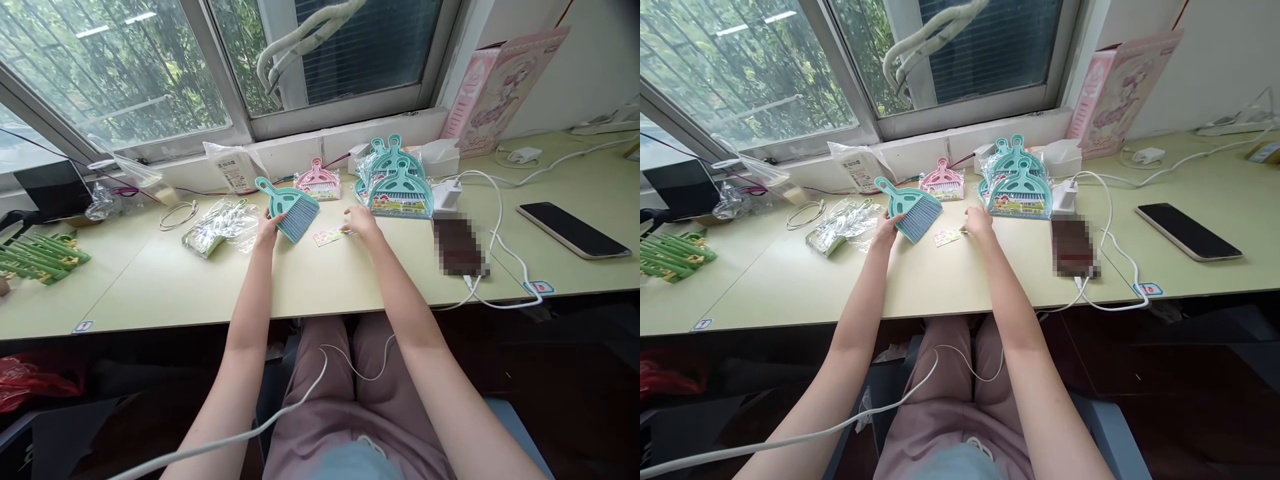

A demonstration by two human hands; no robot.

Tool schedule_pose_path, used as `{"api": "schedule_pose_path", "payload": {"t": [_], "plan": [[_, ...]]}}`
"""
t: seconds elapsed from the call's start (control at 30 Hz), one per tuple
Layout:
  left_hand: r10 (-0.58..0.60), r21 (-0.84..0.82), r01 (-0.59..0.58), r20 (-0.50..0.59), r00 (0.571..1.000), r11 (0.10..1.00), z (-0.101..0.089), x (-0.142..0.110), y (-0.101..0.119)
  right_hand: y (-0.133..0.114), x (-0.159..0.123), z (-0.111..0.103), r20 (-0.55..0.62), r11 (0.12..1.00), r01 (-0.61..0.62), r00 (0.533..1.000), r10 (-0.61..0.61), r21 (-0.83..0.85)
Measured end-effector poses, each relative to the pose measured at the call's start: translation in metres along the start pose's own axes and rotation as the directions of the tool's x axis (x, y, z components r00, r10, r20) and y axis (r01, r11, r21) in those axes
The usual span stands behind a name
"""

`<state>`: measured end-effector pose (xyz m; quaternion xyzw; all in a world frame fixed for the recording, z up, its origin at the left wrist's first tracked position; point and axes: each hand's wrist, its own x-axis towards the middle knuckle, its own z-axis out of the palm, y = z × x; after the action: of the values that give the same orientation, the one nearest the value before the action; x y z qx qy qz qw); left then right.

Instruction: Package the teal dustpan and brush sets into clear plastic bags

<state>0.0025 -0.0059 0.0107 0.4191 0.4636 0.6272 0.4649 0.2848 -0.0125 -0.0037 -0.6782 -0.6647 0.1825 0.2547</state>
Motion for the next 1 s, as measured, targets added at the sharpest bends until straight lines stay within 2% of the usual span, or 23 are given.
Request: {"api": "schedule_pose_path", "payload": {"t": [0.07, 0.23, 0.43, 0.5, 0.57, 0.67, 0.73, 0.8, 0.9, 1.0], "plan": [[0.006, 0.006, -0.006, 0.016, 1.000, 1.000, 0.000, 0.000, -0.001, 0.000, 0.001, -0.001, 0.007, 1.000, 0.006, 1.000, -0.006, -0.004], [0.023, 0.042, -0.022, -0.012, 1.000, 0.999, 0.000, -0.001, 0.003, -0.009, -0.005, -0.008, 0.070, 0.996, -0.079, 0.994, 0.081, -0.036], [-0.005, 0.114, 0.004, 0.007, 1.000, 0.994, 0.006, -0.005, 0.005, -0.019, -0.008, -0.014, 0.149, 0.999, 0.036, 0.988, -0.035, -0.003], [-0.004, 0.106, 0.004, 0.002, 1.000, 0.994, 0.009, -0.006, 0.004, -0.020, -0.009, -0.016, 0.160, 0.994, 0.077, 0.983, -0.088, 0.074], [0.016, 0.093, -0.014, -0.016, 1.000, 0.996, 0.012, -0.006, 0.003, -0.021, -0.012, -0.019, 0.213, 0.967, 0.105, 0.965, -0.155, 0.231], [0.066, 0.103, -0.068, 0.029, 0.997, 0.992, 0.015, -0.006, 0.002, -0.025, -0.017, -0.021, 0.280, 0.828, 0.101, 0.913, -0.298, 0.551], [0.064, 0.113, -0.071, 0.063, 0.996, 0.991, 0.017, -0.008, 0.002, -0.029, -0.018, -0.020, 0.233, 0.722, 0.112, 0.903, -0.360, 0.683], [0.010, 0.132, -0.019, 0.066, 0.998, 0.991, 0.021, -0.012, 0.004, -0.033, -0.018, -0.017, 0.146, 0.695, 0.155, 0.924, -0.354, 0.702], [-0.079, 0.175, 0.065, 0.075, 0.994, 0.982, 0.027, -0.020, 0.004, -0.036, -0.014, -0.011, 0.019, 0.767, 0.204, 0.962, -0.271, 0.608], [-0.118, 0.201, 0.093, 0.117, 0.986, 0.975, 0.033, -0.027, 0.003, -0.035, -0.011, -0.008, -0.110, 0.828, 0.201, 0.980, -0.168, 0.523]]}}
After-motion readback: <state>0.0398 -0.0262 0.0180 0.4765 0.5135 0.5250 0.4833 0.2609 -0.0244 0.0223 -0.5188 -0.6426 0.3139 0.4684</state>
